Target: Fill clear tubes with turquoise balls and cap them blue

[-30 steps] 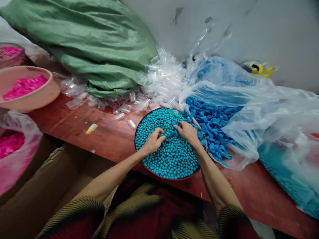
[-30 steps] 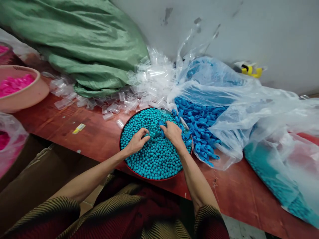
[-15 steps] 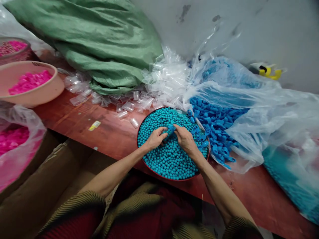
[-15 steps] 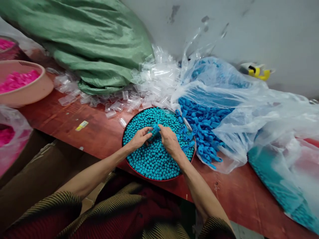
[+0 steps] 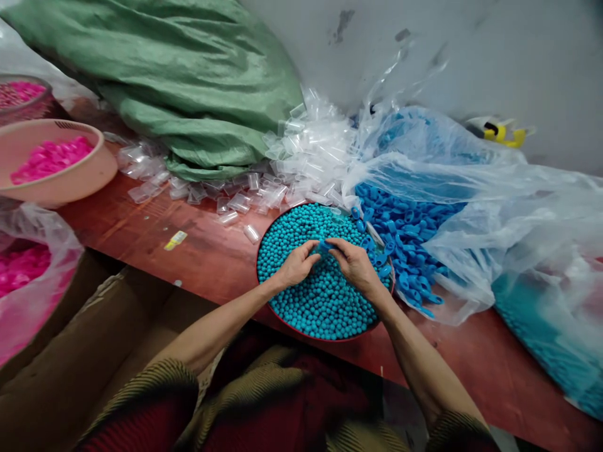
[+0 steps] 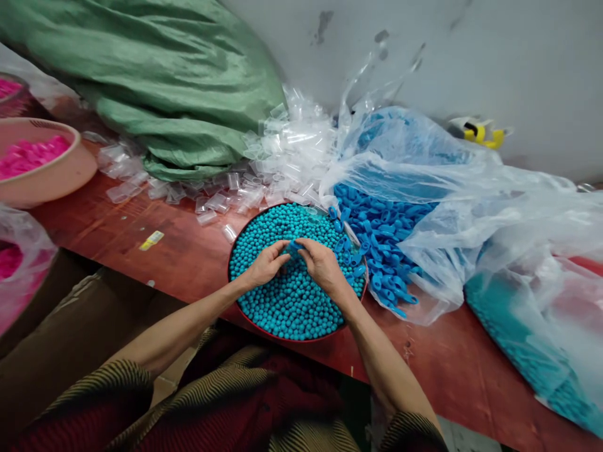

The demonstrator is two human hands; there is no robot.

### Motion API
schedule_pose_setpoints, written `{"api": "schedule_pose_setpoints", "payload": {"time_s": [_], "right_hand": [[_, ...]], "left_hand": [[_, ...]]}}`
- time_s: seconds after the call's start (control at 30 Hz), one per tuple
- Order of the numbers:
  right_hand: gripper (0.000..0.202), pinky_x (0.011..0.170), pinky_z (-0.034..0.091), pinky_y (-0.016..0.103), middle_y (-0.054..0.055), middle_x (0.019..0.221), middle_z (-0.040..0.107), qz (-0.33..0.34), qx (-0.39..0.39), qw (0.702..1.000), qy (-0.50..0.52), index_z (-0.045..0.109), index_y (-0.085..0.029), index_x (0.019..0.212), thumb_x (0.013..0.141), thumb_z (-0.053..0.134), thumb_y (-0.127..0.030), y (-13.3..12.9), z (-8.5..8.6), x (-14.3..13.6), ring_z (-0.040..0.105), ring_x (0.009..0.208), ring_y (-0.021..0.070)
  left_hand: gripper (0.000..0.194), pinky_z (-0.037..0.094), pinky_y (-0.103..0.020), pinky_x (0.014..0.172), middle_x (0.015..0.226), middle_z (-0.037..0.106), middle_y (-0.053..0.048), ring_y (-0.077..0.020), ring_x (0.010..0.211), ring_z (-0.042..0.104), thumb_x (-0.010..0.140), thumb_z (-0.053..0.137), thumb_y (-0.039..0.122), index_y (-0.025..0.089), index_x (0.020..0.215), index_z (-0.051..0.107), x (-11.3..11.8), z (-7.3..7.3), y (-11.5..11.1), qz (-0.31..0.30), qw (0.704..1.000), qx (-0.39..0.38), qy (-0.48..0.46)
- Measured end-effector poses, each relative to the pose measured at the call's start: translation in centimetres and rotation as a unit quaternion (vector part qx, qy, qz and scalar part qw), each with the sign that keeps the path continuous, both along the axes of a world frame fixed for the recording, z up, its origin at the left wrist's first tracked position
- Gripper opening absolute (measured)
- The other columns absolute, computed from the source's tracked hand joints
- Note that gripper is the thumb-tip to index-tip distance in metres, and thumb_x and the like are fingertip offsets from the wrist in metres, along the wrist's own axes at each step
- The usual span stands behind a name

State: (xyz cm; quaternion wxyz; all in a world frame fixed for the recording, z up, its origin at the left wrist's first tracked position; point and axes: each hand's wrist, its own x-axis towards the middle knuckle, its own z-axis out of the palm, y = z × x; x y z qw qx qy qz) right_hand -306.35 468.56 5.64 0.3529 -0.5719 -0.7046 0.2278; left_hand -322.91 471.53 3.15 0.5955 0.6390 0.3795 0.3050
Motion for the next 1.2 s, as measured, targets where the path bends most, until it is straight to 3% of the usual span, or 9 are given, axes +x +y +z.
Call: {"api": "schedule_pose_setpoints", "payload": {"time_s": [0.2, 0.33, 0.57, 0.87, 1.07, 1.2], "right_hand": [[0.024, 0.071, 0.051, 0.031, 0.004, 0.087, 0.071, -0.030, -0.025, 0.995, 0.088, 0.068, -0.020, 0.098, 0.082, 0.053, -0.030, -0.9, 0.3, -0.3, 0.065, 0.074, 0.0179], [0.024, 0.073, 0.050, 0.032, 0.004, 0.086, 0.071, -0.060, -0.008, 0.994, 0.087, 0.068, -0.022, 0.097, 0.081, 0.054, -0.031, -1.3, 0.6, -0.4, 0.064, 0.073, 0.0180], [0.025, 0.053, 0.047, 0.026, -0.002, 0.058, 0.061, -0.030, -0.065, 0.981, 0.178, 0.068, -0.021, 0.096, 0.081, 0.053, -0.034, -1.1, 0.4, 0.2, 0.056, 0.052, 0.0132], [0.023, 0.052, 0.045, 0.024, -0.003, 0.058, 0.060, -0.043, -0.073, 0.972, 0.219, 0.069, -0.020, 0.095, 0.080, 0.057, -0.033, -1.5, 0.4, 0.1, 0.054, 0.052, 0.0113], [0.024, 0.049, 0.044, 0.024, -0.003, 0.057, 0.059, -0.053, -0.088, 0.968, 0.230, 0.069, -0.020, 0.095, 0.080, 0.056, -0.034, -1.8, 0.8, 0.1, 0.052, 0.049, 0.0110], [0.024, 0.050, 0.044, 0.023, -0.003, 0.056, 0.058, -0.057, -0.092, 0.970, 0.217, 0.070, -0.019, 0.092, 0.080, 0.056, -0.035, -2.0, 0.8, 0.0, 0.053, 0.050, 0.0110]], "left_hand": [[0.040, 0.041, -0.020, 0.043, 0.090, 0.060, -0.003, -0.0077, 0.052, 0.047, 0.081, 0.047, 0.028, 0.016, 0.120, 0.048, 0.4, 0.6, -0.5, -0.003, 0.999, -0.022, -0.023], [0.045, 0.038, -0.019, 0.038, 0.074, 0.056, 0.001, -0.0072, 0.045, 0.047, 0.082, 0.048, 0.028, 0.016, 0.125, 0.046, 0.3, 0.8, -0.4, -0.017, 0.999, -0.033, -0.017], [0.058, 0.039, -0.017, 0.039, 0.065, 0.052, 0.003, -0.0074, 0.045, 0.051, 0.081, 0.052, 0.031, 0.018, 0.136, 0.039, -0.1, 1.5, -0.5, -0.024, 0.996, -0.070, -0.055], [0.054, 0.036, -0.019, 0.039, 0.064, 0.053, 0.003, -0.0079, 0.044, 0.047, 0.081, 0.048, 0.027, 0.016, 0.134, 0.042, -0.1, 2.1, -0.6, -0.034, 0.999, -0.040, -0.003], [0.056, 0.037, -0.019, 0.039, 0.068, 0.056, 0.001, -0.0078, 0.044, 0.048, 0.081, 0.051, 0.029, 0.017, 0.135, 0.041, 0.2, 2.0, -1.0, -0.038, 0.998, -0.047, -0.013], [0.055, 0.037, -0.017, 0.038, 0.061, 0.052, 0.003, -0.0077, 0.044, 0.048, 0.082, 0.048, 0.026, 0.016, 0.136, 0.040, 0.3, 2.0, -1.4, -0.028, 0.999, -0.042, -0.019]]}}
